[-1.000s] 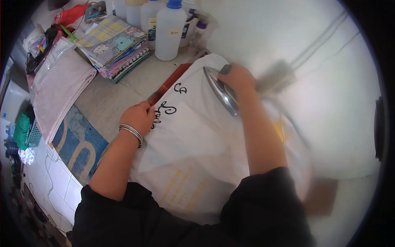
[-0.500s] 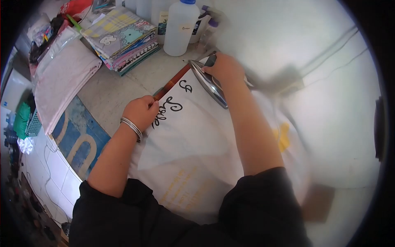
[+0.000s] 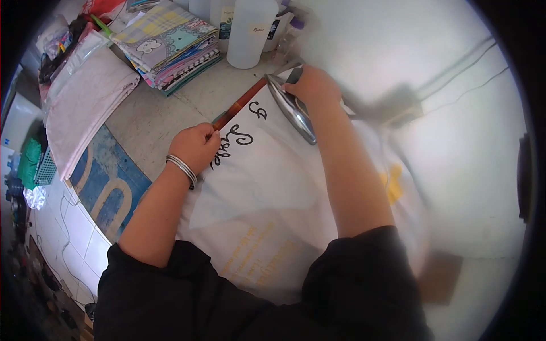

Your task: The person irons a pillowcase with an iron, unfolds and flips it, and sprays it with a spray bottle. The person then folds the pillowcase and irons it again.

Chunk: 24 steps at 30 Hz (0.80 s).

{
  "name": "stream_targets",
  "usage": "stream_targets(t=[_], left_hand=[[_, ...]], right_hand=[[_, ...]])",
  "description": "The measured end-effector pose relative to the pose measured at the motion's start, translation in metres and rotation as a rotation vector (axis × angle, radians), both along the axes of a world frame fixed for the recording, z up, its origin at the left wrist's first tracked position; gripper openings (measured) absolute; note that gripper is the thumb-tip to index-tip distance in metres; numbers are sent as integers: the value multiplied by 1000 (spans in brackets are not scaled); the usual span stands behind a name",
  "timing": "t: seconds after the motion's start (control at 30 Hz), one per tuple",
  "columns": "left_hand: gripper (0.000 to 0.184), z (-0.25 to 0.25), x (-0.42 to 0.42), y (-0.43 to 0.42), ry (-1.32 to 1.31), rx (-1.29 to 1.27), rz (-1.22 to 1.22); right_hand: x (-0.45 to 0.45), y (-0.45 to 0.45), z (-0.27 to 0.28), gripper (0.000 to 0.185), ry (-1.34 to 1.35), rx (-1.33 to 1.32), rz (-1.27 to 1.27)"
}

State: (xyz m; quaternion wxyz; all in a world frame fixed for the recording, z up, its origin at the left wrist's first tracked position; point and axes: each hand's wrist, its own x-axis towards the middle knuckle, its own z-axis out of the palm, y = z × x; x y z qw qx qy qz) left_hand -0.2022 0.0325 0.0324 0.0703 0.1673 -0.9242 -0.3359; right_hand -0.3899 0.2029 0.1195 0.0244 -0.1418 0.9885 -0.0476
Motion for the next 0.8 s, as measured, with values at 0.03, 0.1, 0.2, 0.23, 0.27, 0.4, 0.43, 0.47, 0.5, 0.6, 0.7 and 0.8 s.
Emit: stream_targets(t=[0.03, 0.1, 0.2, 0.23, 0.27, 0.4, 0.43, 0.47, 0.5, 0.6, 0.7, 0.8], left_hand=[[25, 0, 0, -1, 3, 12, 7], [25, -1, 0, -1, 9, 9, -16], [25, -1, 0, -1, 11, -2, -12], [25, -2, 1, -1, 8, -6, -13], [25, -3, 0, -1, 10, -17, -13], [24, 1, 0, -1, -10, 16, -13], [24, 2, -1, -2, -7, 21, -9], [24, 3, -1, -2, -25, 14, -15], [23, 2, -1, -2, -43, 9, -20], [23, -2, -1, -2, -3, -33, -19], [25, 0, -1, -3, -37, 4, -22], [23, -3, -1, -3, 13, -15, -12]], right_hand=[[2, -1, 2, 61, 3, 12, 7], [13, 2, 3, 61, -51, 77, 181], [29, 8, -1, 50, 25, 73, 243], [27, 8, -2, 50, 22, 69, 242], [22, 9, -1, 49, 53, 45, 156], [-7, 13, -4, 47, 95, 47, -150], [-8, 15, -4, 49, 77, 47, -134], [-8, 17, -4, 49, 80, 58, -127], [-5, 18, -2, 49, 67, 51, -49], [29, 29, -2, 51, -3, 56, 217], [85, 54, 8, 57, -107, 95, 181], [102, 113, 9, 62, -153, 132, -22]])
